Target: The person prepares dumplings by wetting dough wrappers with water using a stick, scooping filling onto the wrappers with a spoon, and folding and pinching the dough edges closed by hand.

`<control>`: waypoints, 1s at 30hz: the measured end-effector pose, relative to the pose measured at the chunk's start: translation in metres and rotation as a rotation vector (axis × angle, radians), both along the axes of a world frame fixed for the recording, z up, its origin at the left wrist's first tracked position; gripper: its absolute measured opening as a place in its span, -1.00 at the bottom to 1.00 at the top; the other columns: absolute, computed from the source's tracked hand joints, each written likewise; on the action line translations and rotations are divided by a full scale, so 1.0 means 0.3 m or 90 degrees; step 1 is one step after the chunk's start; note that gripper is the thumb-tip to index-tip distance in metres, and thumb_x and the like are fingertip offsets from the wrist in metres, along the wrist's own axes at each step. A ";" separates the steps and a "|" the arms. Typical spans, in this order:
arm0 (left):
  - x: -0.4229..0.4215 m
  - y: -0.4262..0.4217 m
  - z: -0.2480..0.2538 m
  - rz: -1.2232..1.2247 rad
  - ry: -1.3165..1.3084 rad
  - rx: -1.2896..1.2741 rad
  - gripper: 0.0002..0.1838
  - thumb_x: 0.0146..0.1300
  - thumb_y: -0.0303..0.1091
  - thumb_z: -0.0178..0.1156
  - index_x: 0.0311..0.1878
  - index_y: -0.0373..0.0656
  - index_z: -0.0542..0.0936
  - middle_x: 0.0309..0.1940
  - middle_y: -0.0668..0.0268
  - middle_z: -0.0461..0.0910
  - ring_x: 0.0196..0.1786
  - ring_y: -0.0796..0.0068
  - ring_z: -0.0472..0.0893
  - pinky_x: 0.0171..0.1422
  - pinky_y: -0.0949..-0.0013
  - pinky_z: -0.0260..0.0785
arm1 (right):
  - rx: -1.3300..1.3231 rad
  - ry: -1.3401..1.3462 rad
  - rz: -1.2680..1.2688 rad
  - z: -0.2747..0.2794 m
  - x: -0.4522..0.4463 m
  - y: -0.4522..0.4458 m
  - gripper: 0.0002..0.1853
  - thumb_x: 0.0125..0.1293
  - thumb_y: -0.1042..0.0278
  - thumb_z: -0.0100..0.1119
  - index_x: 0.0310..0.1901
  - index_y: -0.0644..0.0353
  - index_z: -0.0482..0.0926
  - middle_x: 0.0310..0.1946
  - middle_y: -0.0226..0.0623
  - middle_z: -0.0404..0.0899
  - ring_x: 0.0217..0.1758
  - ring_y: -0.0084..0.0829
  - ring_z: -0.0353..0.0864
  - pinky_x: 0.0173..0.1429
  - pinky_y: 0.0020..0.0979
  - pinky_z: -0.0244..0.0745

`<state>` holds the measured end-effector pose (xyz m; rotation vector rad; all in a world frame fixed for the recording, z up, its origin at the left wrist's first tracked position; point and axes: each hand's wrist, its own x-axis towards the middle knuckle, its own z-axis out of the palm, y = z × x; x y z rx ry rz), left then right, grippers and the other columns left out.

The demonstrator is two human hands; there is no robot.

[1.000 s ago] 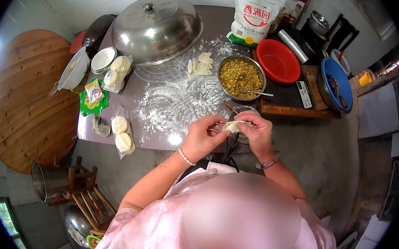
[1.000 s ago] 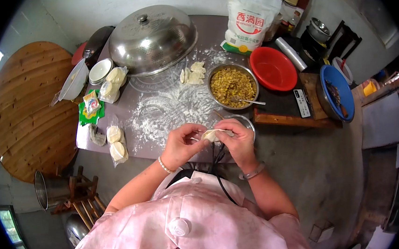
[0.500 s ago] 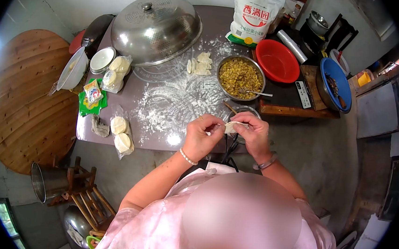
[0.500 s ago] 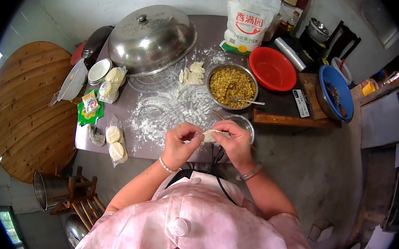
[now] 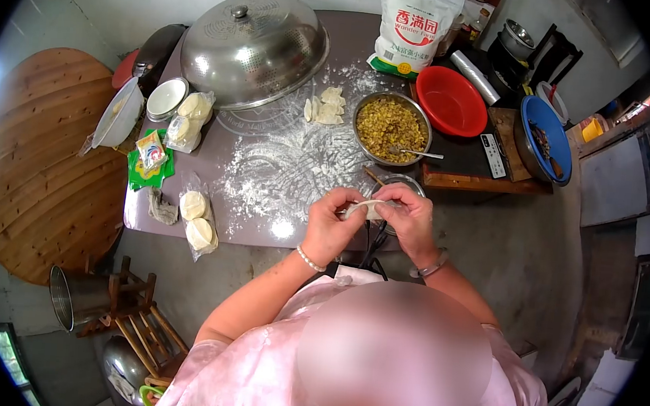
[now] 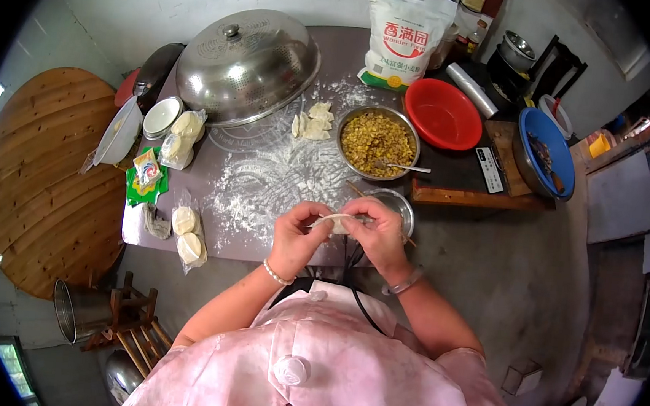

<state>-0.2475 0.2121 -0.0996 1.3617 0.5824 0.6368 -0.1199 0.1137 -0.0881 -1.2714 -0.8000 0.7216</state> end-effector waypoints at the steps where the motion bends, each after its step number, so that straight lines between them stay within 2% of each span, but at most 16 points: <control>1: 0.000 -0.002 0.008 0.006 -0.005 -0.029 -0.88 0.13 -0.49 0.25 -0.26 -0.28 0.58 -0.44 0.37 0.56 -0.38 0.70 0.50 -0.33 0.60 0.36 | -0.004 -0.015 -0.009 0.003 0.001 0.001 -0.90 0.14 0.62 0.19 -0.28 0.33 0.56 -0.27 -0.35 0.55 -0.18 -0.58 0.52 -0.12 -0.56 0.46; 2: 0.000 -0.001 0.009 0.009 0.014 -0.025 -0.88 0.13 -0.49 0.25 -0.27 -0.29 0.58 -0.46 0.37 0.56 -0.40 0.72 0.49 -0.35 0.60 0.35 | -0.009 -0.029 -0.019 0.006 0.001 0.001 -0.90 0.13 0.62 0.20 -0.29 0.32 0.56 -0.28 -0.37 0.54 -0.19 -0.59 0.52 -0.13 -0.56 0.45; 4: -0.001 0.001 0.010 0.017 0.053 -0.017 -0.88 0.13 -0.48 0.25 -0.27 -0.29 0.58 -0.50 0.38 0.56 -0.44 0.75 0.47 -0.38 0.61 0.34 | -0.030 -0.163 0.005 0.031 0.002 -0.008 -0.91 0.12 0.62 0.21 -0.30 0.32 0.56 -0.30 -0.36 0.54 -0.20 -0.58 0.52 -0.15 -0.56 0.45; 5: -0.002 0.001 0.008 0.014 0.057 0.021 -0.88 0.14 -0.50 0.25 -0.26 -0.31 0.57 -0.45 0.38 0.57 -0.40 0.73 0.50 -0.35 0.62 0.36 | -0.040 -0.229 0.017 0.042 0.001 -0.012 -0.91 0.12 0.61 0.22 -0.31 0.32 0.56 -0.31 -0.36 0.54 -0.21 -0.58 0.52 -0.16 -0.56 0.45; 7: -0.006 -0.002 -0.001 0.005 0.066 0.098 -0.87 0.17 -0.53 0.23 -0.22 -0.33 0.55 -0.34 0.37 0.60 -0.30 0.71 0.55 -0.29 0.63 0.40 | -0.034 -0.184 0.019 0.051 -0.012 -0.005 -0.92 0.10 0.61 0.23 -0.34 0.34 0.56 -0.32 -0.34 0.54 -0.22 -0.54 0.54 -0.16 -0.54 0.45; 11: -0.004 -0.002 0.010 -0.023 0.043 0.107 -0.88 0.16 -0.52 0.23 -0.22 -0.31 0.57 -0.37 0.41 0.59 -0.32 0.75 0.52 -0.28 0.65 0.36 | -0.065 0.019 -0.029 0.040 -0.027 0.001 -0.93 0.07 0.61 0.25 -0.38 0.36 0.56 -0.32 -0.29 0.55 -0.24 -0.46 0.56 -0.17 -0.48 0.46; 14: -0.009 -0.003 0.033 -0.029 0.066 0.134 -0.87 0.15 -0.51 0.24 -0.23 -0.30 0.57 -0.37 0.43 0.58 -0.34 0.77 0.51 -0.30 0.66 0.33 | -0.063 -0.203 -0.031 0.056 -0.015 0.000 -0.92 0.04 0.62 0.25 -0.39 0.35 0.56 -0.32 -0.28 0.56 -0.27 -0.42 0.57 -0.16 -0.45 0.46; 20: -0.003 -0.009 0.057 -0.039 0.087 0.125 -0.86 0.13 -0.51 0.25 -0.23 -0.30 0.58 -0.42 0.44 0.58 -0.37 0.78 0.49 -0.34 0.66 0.31 | -0.030 -0.344 -0.096 0.074 -0.025 0.005 -0.92 0.02 0.63 0.24 -0.40 0.33 0.58 -0.36 -0.24 0.56 -0.31 -0.33 0.58 -0.19 -0.43 0.47; 23: 0.002 -0.005 0.045 -0.043 0.090 0.086 -0.86 0.13 -0.51 0.25 -0.23 -0.32 0.58 -0.42 0.41 0.59 -0.39 0.75 0.52 -0.35 0.64 0.36 | -0.036 -0.381 -0.094 0.043 -0.012 0.005 -0.89 0.07 0.59 0.26 -0.33 0.33 0.58 -0.36 -0.27 0.59 -0.28 -0.42 0.59 -0.20 -0.44 0.48; 26: 0.006 0.017 -0.012 -0.043 0.073 0.012 -0.85 0.14 -0.53 0.24 -0.21 -0.34 0.57 -0.39 0.37 0.60 -0.38 0.70 0.55 -0.35 0.62 0.42 | -0.078 -0.041 -0.026 0.026 -0.024 0.001 -0.86 0.16 0.55 0.24 -0.23 0.35 0.57 -0.27 -0.31 0.59 -0.17 -0.54 0.57 -0.05 -0.49 0.48; 29: 0.006 0.025 -0.015 -0.044 0.058 -0.014 -0.83 0.15 -0.55 0.22 -0.17 -0.34 0.57 -0.35 0.34 0.61 -0.36 0.67 0.57 -0.33 0.59 0.47 | -0.023 0.017 -0.022 0.034 -0.032 0.015 -0.80 0.18 0.50 0.25 -0.17 0.36 0.55 -0.32 -0.34 0.61 -0.27 -0.60 0.57 -0.18 -0.53 0.50; 30: 0.006 0.023 -0.011 -0.048 0.054 -0.009 -0.82 0.15 -0.56 0.22 -0.16 -0.34 0.56 -0.34 0.33 0.61 -0.35 0.66 0.58 -0.32 0.59 0.47 | -0.058 0.012 -0.008 0.031 -0.026 0.012 -0.82 0.19 0.52 0.24 -0.18 0.36 0.55 -0.32 -0.34 0.60 -0.28 -0.61 0.57 -0.19 -0.55 0.50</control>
